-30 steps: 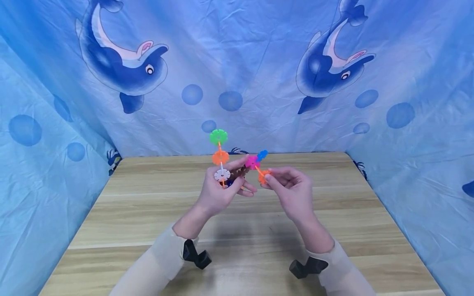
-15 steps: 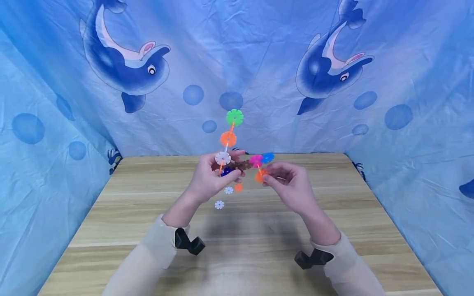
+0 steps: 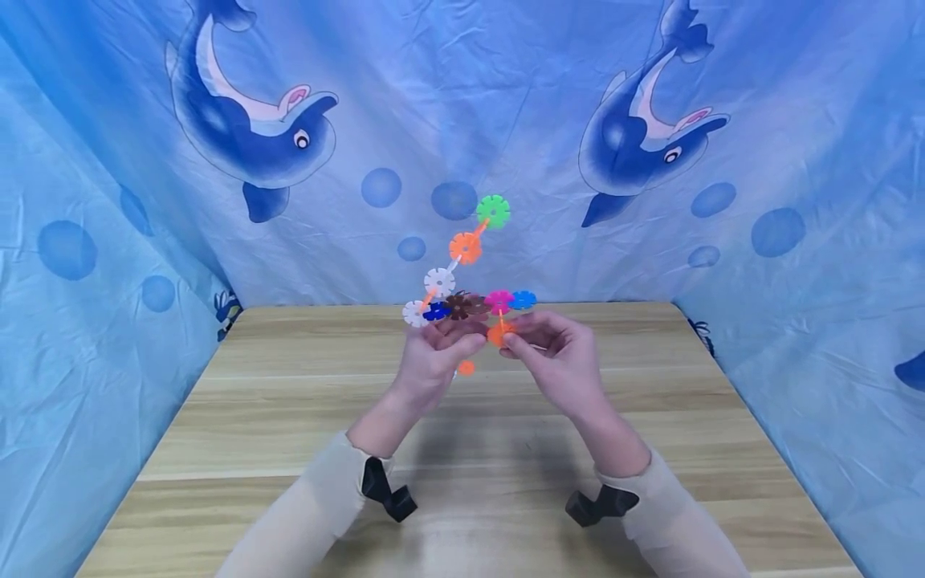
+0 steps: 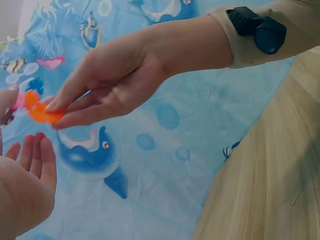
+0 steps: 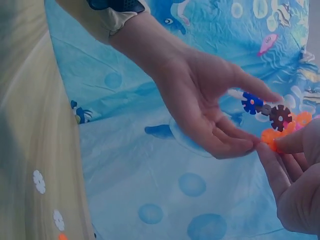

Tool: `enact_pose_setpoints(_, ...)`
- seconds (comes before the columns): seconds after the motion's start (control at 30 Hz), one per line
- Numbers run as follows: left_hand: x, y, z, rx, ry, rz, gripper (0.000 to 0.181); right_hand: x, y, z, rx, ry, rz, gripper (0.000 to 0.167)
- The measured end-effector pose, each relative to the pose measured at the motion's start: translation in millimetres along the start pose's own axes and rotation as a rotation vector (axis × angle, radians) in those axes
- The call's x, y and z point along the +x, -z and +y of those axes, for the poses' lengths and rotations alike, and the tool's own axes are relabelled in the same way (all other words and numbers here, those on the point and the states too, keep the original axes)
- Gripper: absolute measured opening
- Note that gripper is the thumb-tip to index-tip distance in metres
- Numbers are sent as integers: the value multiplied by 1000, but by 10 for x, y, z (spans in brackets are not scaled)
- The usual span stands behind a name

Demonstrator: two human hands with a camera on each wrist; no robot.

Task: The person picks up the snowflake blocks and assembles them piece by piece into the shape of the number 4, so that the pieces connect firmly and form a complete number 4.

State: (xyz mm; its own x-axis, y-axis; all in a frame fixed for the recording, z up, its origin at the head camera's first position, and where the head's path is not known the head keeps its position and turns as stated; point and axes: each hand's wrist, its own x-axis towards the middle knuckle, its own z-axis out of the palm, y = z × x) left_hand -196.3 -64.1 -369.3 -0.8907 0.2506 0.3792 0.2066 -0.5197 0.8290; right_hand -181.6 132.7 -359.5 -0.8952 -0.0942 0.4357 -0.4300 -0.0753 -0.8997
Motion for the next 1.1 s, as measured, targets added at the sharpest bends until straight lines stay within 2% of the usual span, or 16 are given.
enact_pose_setpoints(0.07,-3,-42,-34,34,7,44,39,-3,-27,14,18,5,-3,20)
enact_pose_setpoints(0.23,37,-88,-21,111,-48,105,34,8,-93,55,23,25,0,20)
enact_pose_setpoints(0.47,53,-42,41,179,-89,121,31,23,-169,92,-15,50,-16,18)
enact_pose_setpoints(0.6,49,6,69,219,-82,133,24,36,-183,142,-57,78,-41,17)
enact_pose_setpoints(0.7,53,32,109,261,-81,148,21,70,-165,211,-96,77,-85,19)
enact_pose_setpoints(0.77,54,39,146,258,-86,154,22,103,-146,282,-124,74,-136,21)
enact_pose_setpoints(0.9,44,48,196,239,-82,170,25,195,-132,479,-218,37,-215,17)
enact_pose_setpoints(1.1,12,48,216,258,-65,185,23,366,-151,857,-480,-14,-242,11)
